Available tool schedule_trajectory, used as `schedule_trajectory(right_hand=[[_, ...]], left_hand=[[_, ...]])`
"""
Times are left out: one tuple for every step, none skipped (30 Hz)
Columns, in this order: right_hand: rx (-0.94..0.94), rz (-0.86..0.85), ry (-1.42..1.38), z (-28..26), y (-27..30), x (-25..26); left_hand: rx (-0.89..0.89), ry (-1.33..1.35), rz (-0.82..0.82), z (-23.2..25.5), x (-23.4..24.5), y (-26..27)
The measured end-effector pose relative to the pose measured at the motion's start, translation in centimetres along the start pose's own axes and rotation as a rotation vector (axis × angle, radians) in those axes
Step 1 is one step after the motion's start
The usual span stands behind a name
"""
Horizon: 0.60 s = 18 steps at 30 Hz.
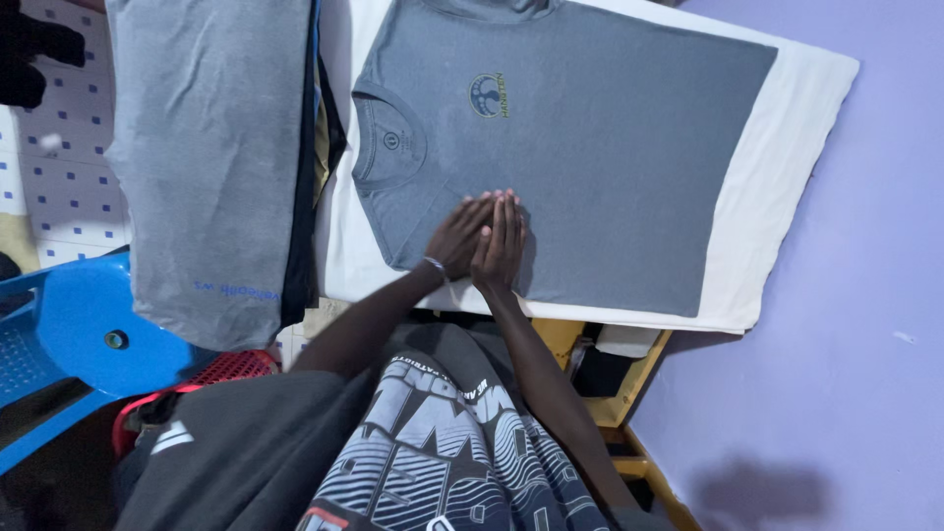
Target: The person folds a gray t-shirt by smoothing the fabric, folding in the sleeves and sides, and then folding it into a compact rectangular shape on a white surface.
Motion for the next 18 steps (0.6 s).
schedule_trajectory(right_hand=[[-0.001, 0.011, -0.018, -0.4, -0.6, -0.3], [-0.001, 0.021, -0.035, -0.8, -1.0, -0.5], [0.0, 0.028, -0.053, -1.0, -1.2, -0.6], [-0.003, 0.026, -0.059, -1.2, -1.2, -0.7], [-0.004, 0.026, -0.067, -1.3, -1.3, -0.8], [-0.006, 0.027, -0.074, -1.3, -1.4, -0.8], [-0.002, 0.01, -0.071, -1.4, -1.3, -0.9], [0.003, -0.006, -0.067, -1.5, -1.3, -0.9], [0.009, -0.024, -0.061, -1.4, -1.2, -0.8], [0.026, -0.029, -0.074, -1.3, -1.1, -0.7], [0.041, -0.031, -0.086, -1.3, -1.1, -0.6], [0.056, -0.034, -0.098, -1.3, -1.0, -0.6], [0.059, -0.043, -0.094, -1.4, -0.9, -0.5], [0.062, -0.052, -0.091, -1.4, -0.8, -0.5], [0.067, -0.062, -0.09, -1.4, -0.7, -0.5], [0.048, -0.073, -0.053, -1.2, -0.6, -0.5], [0.029, -0.081, -0.016, -1.1, -0.6, -0.6], [0.01, -0.089, 0.02, -0.8, -0.7, -0.6]], left_hand=[[0.003, -0.002, -0.046, 0.8, -0.7, -0.4], [0.005, -0.004, -0.093, 1.6, -1.4, -0.5], [0.011, -0.004, -0.139, 2.0, -1.8, -0.4], [0.024, 0.023, -0.141, 2.1, -2.1, -0.2], [0.036, 0.048, -0.141, 1.9, -2.3, -0.1], [0.047, 0.072, -0.141, 1.8, -2.4, -0.1], [0.052, 0.089, -0.119, 1.6, -2.4, 0.1], [0.056, 0.106, -0.097, 1.3, -2.2, 0.5], [0.061, 0.125, -0.073, 1.2, -2.1, 0.6], [0.066, 0.118, -0.1, 1.1, -2.0, 0.8], [0.066, 0.111, -0.127, 0.9, -1.9, 0.9], [0.067, 0.103, -0.155, 0.8, -1.7, 1.0], [0.06, 0.137, -0.115, 0.6, -1.4, 1.1], [0.054, 0.172, -0.076, 0.3, -1.0, 1.2], [0.05, 0.204, -0.036, 0.0, -0.7, 1.3], [0.057, 0.21, -0.023, -0.1, -0.3, 1.5], [0.063, 0.213, -0.009, -0.4, 0.1, 1.7], [0.069, 0.217, 0.005, -0.7, 0.5, 1.8]])
Point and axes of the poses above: each hand's wrist, its own y-axis away from the middle knuckle, its own x-axis out of the back of the hand, z = x × y, the point moved 1 cm from there along -y, towards the middle knuckle, and after that the axes turned 4 degrees about x, right-handed, at the moved point
